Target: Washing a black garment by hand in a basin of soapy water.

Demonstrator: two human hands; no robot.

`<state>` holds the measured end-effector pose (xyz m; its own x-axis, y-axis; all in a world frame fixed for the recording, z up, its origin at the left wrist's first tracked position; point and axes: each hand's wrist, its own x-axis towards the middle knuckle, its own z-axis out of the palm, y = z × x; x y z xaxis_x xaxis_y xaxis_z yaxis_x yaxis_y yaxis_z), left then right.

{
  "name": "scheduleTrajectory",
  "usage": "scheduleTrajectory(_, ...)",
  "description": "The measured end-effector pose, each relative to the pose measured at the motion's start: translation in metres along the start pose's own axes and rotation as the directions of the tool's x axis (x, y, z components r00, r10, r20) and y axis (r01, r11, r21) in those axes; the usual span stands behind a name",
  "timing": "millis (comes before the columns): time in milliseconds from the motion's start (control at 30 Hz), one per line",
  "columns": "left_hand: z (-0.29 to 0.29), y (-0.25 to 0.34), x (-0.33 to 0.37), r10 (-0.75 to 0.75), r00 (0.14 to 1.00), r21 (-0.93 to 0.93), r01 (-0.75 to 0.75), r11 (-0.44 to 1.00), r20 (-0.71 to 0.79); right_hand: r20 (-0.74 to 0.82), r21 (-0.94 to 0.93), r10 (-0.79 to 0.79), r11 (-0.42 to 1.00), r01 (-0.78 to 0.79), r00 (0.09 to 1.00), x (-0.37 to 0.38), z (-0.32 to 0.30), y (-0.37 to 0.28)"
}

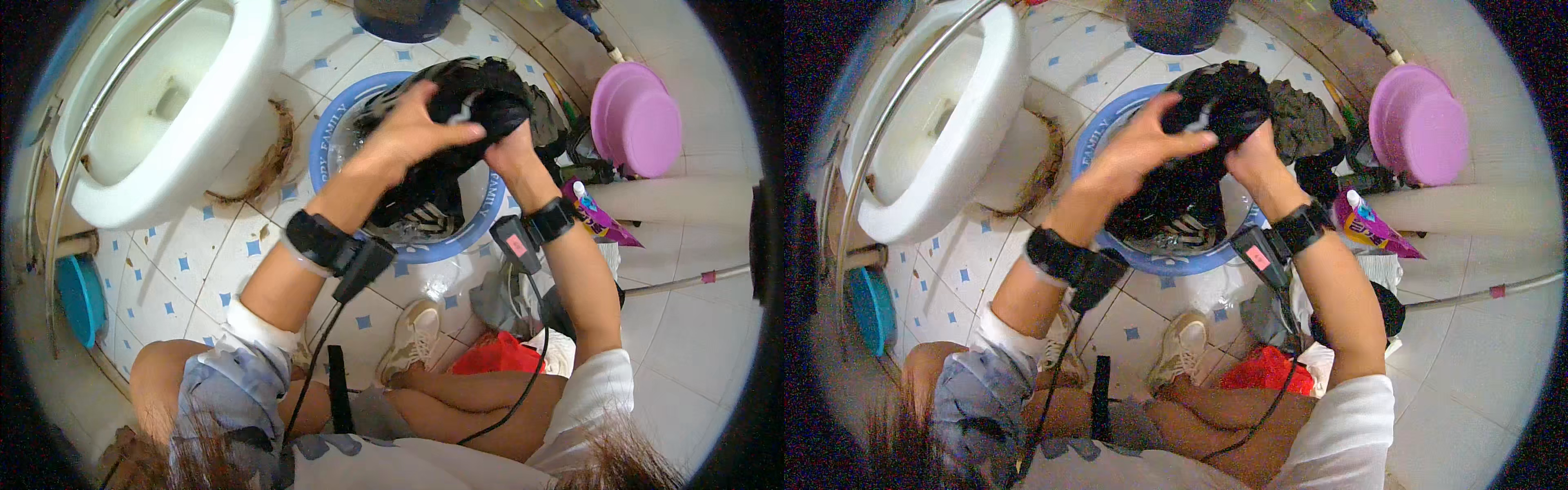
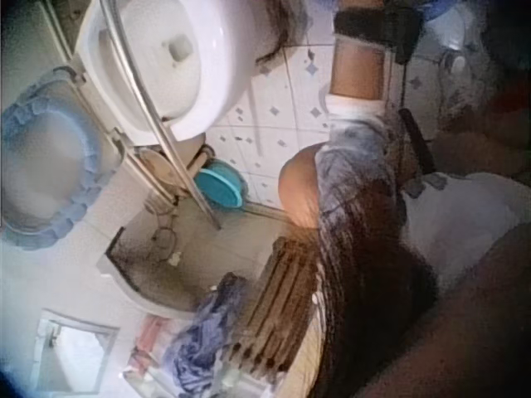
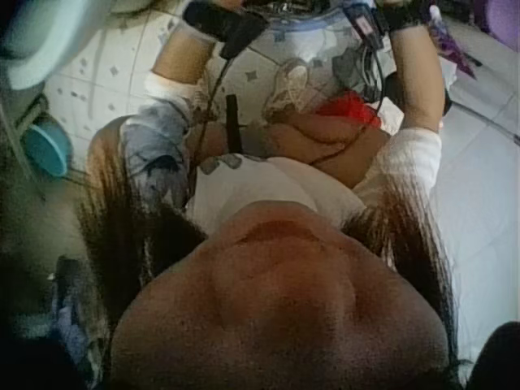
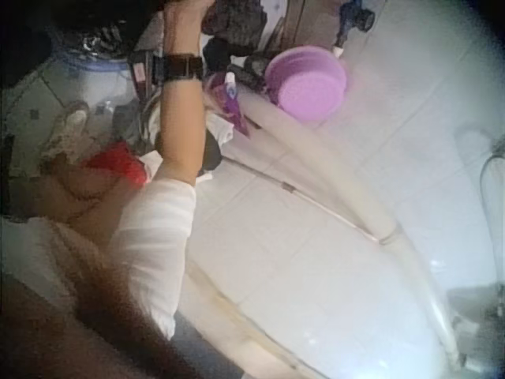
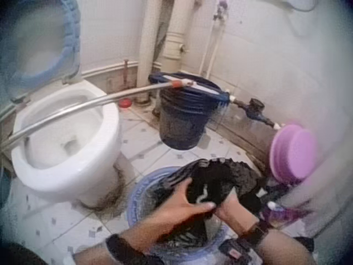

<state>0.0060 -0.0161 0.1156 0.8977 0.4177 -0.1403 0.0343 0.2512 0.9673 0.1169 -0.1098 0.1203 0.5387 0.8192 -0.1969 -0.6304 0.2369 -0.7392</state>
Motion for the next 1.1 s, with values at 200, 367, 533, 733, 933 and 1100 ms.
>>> scheduleTrajectory(200, 0.026, -0.018, -0.01, -0.083, 0.969, -0.254, 0.021, 0.967, -0.234, -0.2, -0.506, -0.108, 0.862, -0.008, 0.974, -0.018, 0.001, 0.011)
scheduleTrajectory(367, 0.031, -0.009, -0.014, -0.099, 0.985, -0.54, 0.006, 0.842, -0.144, -0.235, -0.024, 0.296, 0.95, -0.31, 0.926, -0.032, -0.007, 0.015)
scheduleTrajectory(533, 0.036, 0.013, -0.026, 0.015, 0.999, -0.515, 0.011, 0.857, 0.047, -0.238, -0.305, 0.267, 0.892, -0.333, 0.934, -0.044, -0.008, 0.017)
scheduleTrajectory(733, 0.045, 0.013, -0.032, 0.031, 0.973, -0.467, 0.082, 0.881, 0.229, 0.037, -0.695, -0.024, 0.718, 0.042, 0.999, -0.051, 0.0, -0.013)
scheduleTrajectory(933, 0.04, 0.0, -0.011, 0.451, 0.834, 0.454, -0.283, 0.845, -0.319, 0.442, -0.812, -0.186, 0.332, 0.479, 0.878, -0.015, -0.021, -0.015)
scheduleTrajectory(1100, 0.052, -0.006, -0.01, 0.104, 0.905, -0.007, -0.117, 0.993, -0.413, 0.274, -0.051, 0.266, 0.964, -0.262, 0.924, -0.009, -0.037, -0.007)
